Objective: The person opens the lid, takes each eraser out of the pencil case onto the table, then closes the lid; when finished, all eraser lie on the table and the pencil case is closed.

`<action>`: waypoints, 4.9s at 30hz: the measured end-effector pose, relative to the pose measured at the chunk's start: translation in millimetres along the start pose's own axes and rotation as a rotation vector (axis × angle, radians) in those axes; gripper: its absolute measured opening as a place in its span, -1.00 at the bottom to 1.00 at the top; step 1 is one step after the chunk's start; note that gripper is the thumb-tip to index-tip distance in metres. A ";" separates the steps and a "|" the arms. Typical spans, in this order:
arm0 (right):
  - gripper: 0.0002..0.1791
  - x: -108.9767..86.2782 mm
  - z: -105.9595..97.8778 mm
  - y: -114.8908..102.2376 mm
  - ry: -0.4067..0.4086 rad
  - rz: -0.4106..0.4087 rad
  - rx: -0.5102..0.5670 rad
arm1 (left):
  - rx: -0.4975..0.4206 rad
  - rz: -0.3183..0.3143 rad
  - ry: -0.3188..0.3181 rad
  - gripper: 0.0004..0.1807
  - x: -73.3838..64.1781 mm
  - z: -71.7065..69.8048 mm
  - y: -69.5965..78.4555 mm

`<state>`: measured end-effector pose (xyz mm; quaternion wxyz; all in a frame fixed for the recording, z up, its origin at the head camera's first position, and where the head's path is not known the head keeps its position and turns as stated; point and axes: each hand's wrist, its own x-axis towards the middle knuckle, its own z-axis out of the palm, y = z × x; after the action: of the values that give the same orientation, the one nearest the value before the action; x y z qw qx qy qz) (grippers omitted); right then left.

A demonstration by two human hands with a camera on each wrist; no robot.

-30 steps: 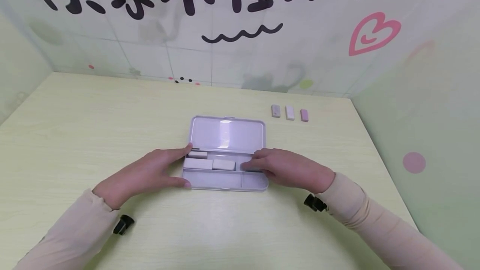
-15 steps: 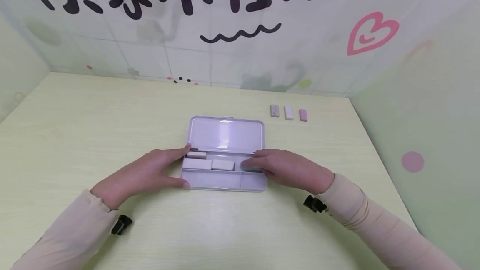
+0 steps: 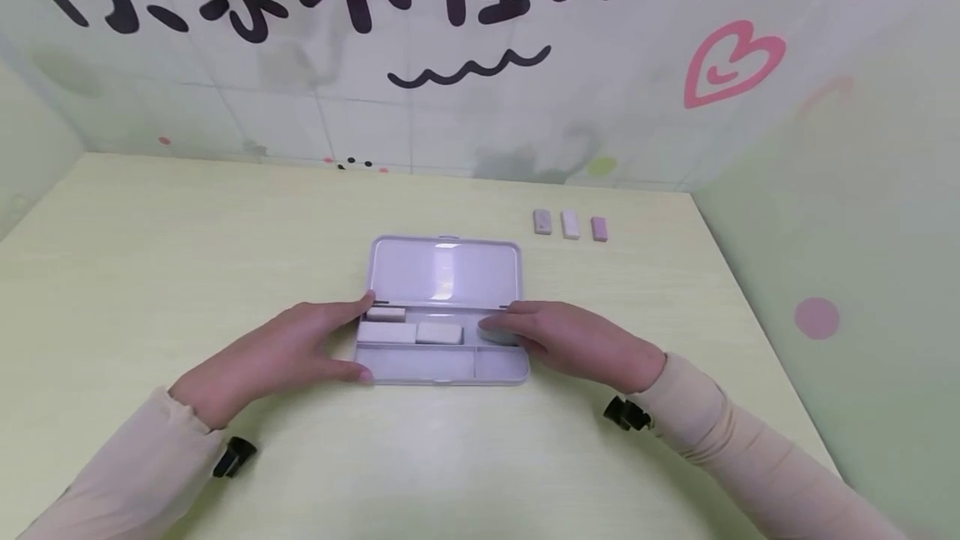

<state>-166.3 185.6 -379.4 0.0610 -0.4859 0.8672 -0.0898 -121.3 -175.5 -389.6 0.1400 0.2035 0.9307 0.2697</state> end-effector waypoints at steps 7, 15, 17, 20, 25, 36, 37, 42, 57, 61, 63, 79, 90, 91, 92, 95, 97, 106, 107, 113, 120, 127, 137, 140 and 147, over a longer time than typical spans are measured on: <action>-0.55 -2.3 3.5 -1.9 0.033 0.000 0.025 | 0.023 0.010 0.000 0.16 -1.3 1.6 -1.1; -0.54 -4.5 6.0 -2.2 0.064 0.004 0.054 | 0.061 -0.008 -0.016 0.18 1.6 -0.4 0.1; -0.54 -4.6 6.7 -2.3 0.065 0.010 0.062 | 0.068 -0.007 -0.016 0.19 2.2 -1.1 0.0; -0.53 -5.2 6.7 -2.7 0.060 0.024 0.069 | 0.069 -0.007 -0.019 0.19 2.7 -2.1 0.3; -0.54 -6.8 5.2 -3.0 0.065 0.042 0.100 | 0.071 0.004 -0.019 0.20 4.0 -3.7 1.5; -0.45 -17.0 0.8 8.8 0.183 0.113 0.317 | 0.088 0.009 -0.021 0.20 6.5 -6.9 6.0; -0.45 -18.5 0.0 10.7 0.198 0.118 0.326 | 0.088 0.008 -0.021 0.20 6.6 -7.1 6.1; -0.44 -27.4 -3.9 23.1 0.284 0.153 0.350 | 0.083 0.003 -0.026 0.19 6.7 -7.0 6.5; -0.48 -65.3 -7.8 107.8 0.400 0.472 0.330 | 0.094 -0.007 -0.029 0.21 7.4 -6.5 7.5; -0.46 -74.0 -8.3 129.2 0.380 0.569 0.320 | 0.102 0.002 -0.026 0.20 6.8 -7.2 8.3; -0.45 -77.5 -8.8 137.8 0.372 0.615 0.310 | 0.104 0.006 -0.023 0.19 6.2 -7.4 8.9; -0.44 -75.1 -13.3 175.8 0.330 0.729 0.360 | 0.113 0.002 -0.020 0.20 6.3 -6.4 7.3; -0.45 -70.4 -17.6 186.4 0.258 0.761 0.373 | 0.112 0.005 -0.023 0.21 7.5 -5.5 6.1; -0.45 -69.9 -17.6 187.8 0.257 0.762 0.372 | 0.113 0.004 -0.024 0.21 7.5 -5.8 6.2; -0.46 -69.3 -17.8 189.1 0.255 0.761 0.371 | 0.112 0.002 -0.024 0.21 7.4 -6.1 6.4; -0.47 -68.3 -19.5 190.8 0.252 0.755 0.382 | 0.114 0.000 -0.024 0.21 7.0 -6.7 6.5; -0.48 -68.0 -20.8 190.4 0.254 0.739 0.383 | 0.117 0.001 -0.023 0.21 6.7 -6.9 6.5; -0.50 -68.0 -23.2 188.2 0.244 0.738 0.380 | 0.117 0.010 -0.020 0.20 6.3 -6.6 7.3; -0.50 -67.3 -23.3 188.2 0.236 0.745 0.380 | 0.117 0.011 -0.020 0.20 6.5 -6.3 7.0; -0.48 -63.4 -23.8 187.8 0.212 0.763 0.366 | 0.115 0.016 -0.013 0.20 6.7 -5.6 5.4; -0.48 -61.5 -24.8 187.5 0.217 0.760 0.361 | 0.105 0.008 -0.011 0.20 4.7 -5.4 4.2; -0.49 -65.1 -20.0 189.6 0.227 0.793 0.352 | 0.098 0.008 -0.010 0.19 5.2 -6.1 5.4; -0.52 -56.9 -20.8 164.8 0.387 0.741 0.284 | 0.084 0.001 -0.015 0.19 5.1 -6.2 5.8; -0.60 -47.0 -21.2 149.7 0.470 0.649 0.250 | 0.082 0.000 -0.012 0.18 5.4 -6.3 5.9; -0.70 -16.6 -25.7 94.9 0.485 0.374 0.233 | 0.085 -0.003 -0.014 0.18 5.1 -7.1 7.1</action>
<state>-241.6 250.8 -374.4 -0.0768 -0.2724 0.9146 -0.2888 -126.3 -170.9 -380.6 0.1382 0.2096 0.9407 0.2283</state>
